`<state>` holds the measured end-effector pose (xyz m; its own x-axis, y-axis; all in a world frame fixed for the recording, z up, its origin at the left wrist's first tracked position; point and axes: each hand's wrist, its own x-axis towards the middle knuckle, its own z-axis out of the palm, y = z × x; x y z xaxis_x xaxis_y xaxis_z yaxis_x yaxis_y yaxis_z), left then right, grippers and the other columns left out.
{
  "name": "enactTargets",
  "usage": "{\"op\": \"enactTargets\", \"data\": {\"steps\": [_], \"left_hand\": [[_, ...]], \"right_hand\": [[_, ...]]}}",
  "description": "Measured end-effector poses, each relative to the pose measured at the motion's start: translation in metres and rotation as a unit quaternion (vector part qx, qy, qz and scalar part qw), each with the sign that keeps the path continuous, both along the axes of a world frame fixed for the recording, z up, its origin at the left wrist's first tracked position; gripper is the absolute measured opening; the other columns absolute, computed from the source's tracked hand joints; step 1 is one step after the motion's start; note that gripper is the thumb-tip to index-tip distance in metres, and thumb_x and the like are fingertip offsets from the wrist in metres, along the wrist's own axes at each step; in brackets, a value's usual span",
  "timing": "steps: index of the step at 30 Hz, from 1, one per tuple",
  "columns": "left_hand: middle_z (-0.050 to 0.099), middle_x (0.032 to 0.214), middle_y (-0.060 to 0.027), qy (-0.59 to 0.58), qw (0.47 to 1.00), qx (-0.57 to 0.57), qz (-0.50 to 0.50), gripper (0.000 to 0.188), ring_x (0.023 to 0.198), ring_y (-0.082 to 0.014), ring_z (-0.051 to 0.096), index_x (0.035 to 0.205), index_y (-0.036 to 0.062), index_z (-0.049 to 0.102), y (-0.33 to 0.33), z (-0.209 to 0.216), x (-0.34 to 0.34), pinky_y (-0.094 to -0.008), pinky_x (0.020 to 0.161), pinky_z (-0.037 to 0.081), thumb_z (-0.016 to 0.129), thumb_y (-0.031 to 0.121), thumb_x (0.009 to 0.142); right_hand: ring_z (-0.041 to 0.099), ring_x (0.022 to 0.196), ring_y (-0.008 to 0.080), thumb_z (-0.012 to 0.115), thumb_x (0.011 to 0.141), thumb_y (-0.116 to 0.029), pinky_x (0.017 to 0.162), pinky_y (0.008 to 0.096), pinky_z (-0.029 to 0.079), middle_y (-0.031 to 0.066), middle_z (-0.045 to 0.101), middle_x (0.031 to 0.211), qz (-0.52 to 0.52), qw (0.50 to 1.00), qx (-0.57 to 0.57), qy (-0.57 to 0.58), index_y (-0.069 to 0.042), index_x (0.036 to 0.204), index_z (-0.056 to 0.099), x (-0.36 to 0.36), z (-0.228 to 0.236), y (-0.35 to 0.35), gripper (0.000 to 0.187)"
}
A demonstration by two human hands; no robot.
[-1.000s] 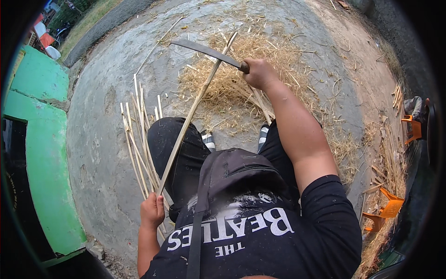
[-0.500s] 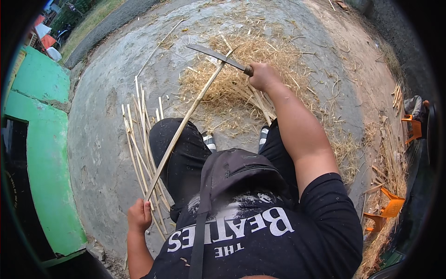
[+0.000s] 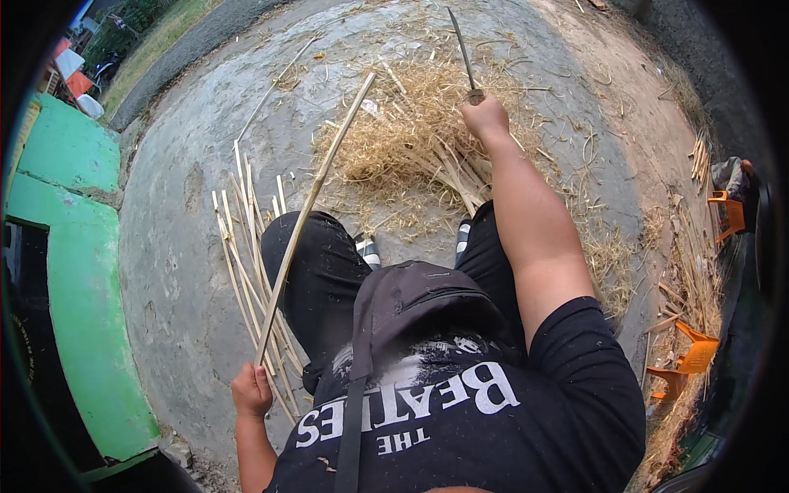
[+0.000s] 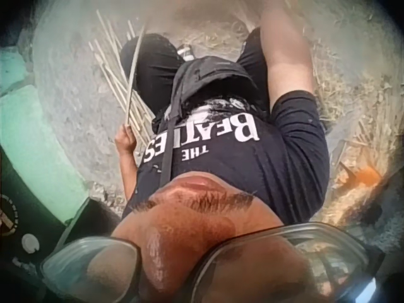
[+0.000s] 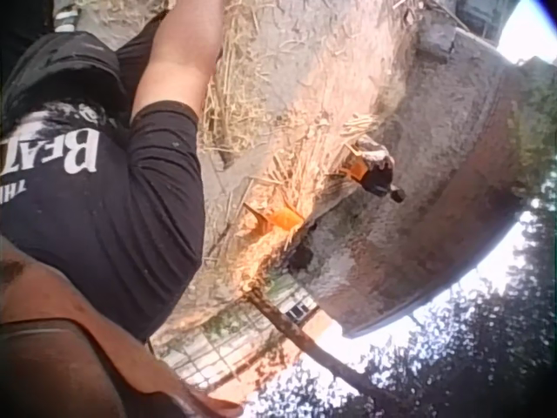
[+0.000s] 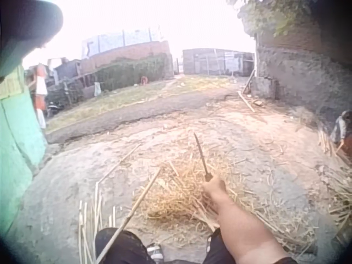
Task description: The person shaves a bamboo strip with a machete, bends the strip by hand, and shaves the strip again with the machete.
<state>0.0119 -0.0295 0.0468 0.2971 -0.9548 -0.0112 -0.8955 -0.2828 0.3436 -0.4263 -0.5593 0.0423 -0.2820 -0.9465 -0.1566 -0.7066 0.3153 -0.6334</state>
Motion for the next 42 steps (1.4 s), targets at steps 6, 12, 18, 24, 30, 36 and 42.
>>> {"op": "enactTargets", "data": {"steps": [6,12,18,24,30,36,42], "left_hand": [[0.059,0.066,-0.0225,0.043,0.999,-0.001,-0.012,0.037,0.065,-0.0489,0.06,0.082,0.0048,0.052,-0.042,0.007,-0.022,-0.0521,0.055,0.044,0.051,0.033,0.106],[0.057,0.066,-0.0225,0.096,0.995,-0.011,0.031,0.041,0.064,-0.0472,0.059,0.089,0.0019,0.052,-0.096,0.014,-0.066,-0.0501,0.056,0.043,0.046,0.037,0.109],[0.056,0.064,-0.0199,0.128,0.991,-0.044,0.02,0.041,0.059,-0.0423,0.059,0.089,0.001,0.054,-0.105,0.006,-0.087,-0.0476,0.055,0.042,0.051,0.037,0.108],[0.062,0.071,-0.022,0.085,0.996,-0.014,-0.001,0.04,0.069,-0.0465,0.063,0.091,0.001,0.057,-0.135,0.018,-0.101,-0.0496,0.059,0.046,0.052,0.037,0.107],[0.063,0.071,-0.023,0.055,0.998,-0.042,-0.011,0.04,0.07,-0.049,0.063,0.09,0.0026,0.056,-0.144,0.024,-0.109,-0.0533,0.059,0.046,0.052,0.038,0.107],[0.064,0.073,-0.0239,0.019,0.999,-0.021,-0.03,0.033,0.072,-0.05,0.064,0.095,0.0043,0.055,-0.148,0.031,-0.111,-0.0566,0.061,0.048,0.053,0.036,0.105],[0.065,0.076,-0.0239,-0.024,0.999,-0.044,-0.009,0.031,0.073,-0.0502,0.064,0.099,0.0046,0.056,-0.145,0.033,-0.111,-0.0569,0.062,0.048,0.055,0.035,0.104]], "right_hand": [[0.073,0.095,0.0344,0.065,0.088,-0.024,0.086,0.0448,0.057,0.0178,0.074,0.1,0.233,0.959,-0.162,0.009,-0.009,0.105,0.068,0.025,0.022,0.032,0.022],[0.073,0.089,0.0327,0.071,0.078,-0.021,0.077,0.0457,0.058,0.0104,0.074,0.091,0.483,0.846,-0.184,0.133,-0.018,0.097,0.069,0.079,0.037,0.076,0.019],[0.072,0.093,0.0328,0.072,0.077,-0.02,0.081,0.0456,0.058,0.011,0.074,0.095,0.469,0.863,-0.141,0.128,-0.018,0.099,0.07,0.076,0.026,0.063,0.023],[0.071,0.088,0.0285,0.071,0.075,-0.018,0.077,0.0396,0.054,0.0133,0.074,0.097,0.434,0.883,-0.102,-0.146,-0.008,0.104,0.071,0.069,0.006,0.057,0.031],[0.066,0.082,0.0132,0.078,0.08,-0.013,0.068,0.0296,0.053,0.0034,0.071,0.097,0.391,0.836,-0.016,-0.384,-0.004,0.109,0.068,0.075,0.015,0.062,0.032],[0.056,0.056,0.0108,0.079,0.077,-0.013,0.052,0.0275,0.045,0.0013,0.06,0.074,0.377,0.819,0.073,-0.426,-0.004,0.108,0.068,0.07,0.023,0.071,0.034],[0.054,0.053,0.0104,0.076,0.078,-0.008,0.048,0.0273,0.042,0.0028,0.061,0.074,0.356,0.752,0.086,-0.548,-0.005,0.099,0.062,0.075,0.024,0.073,0.025]]}}
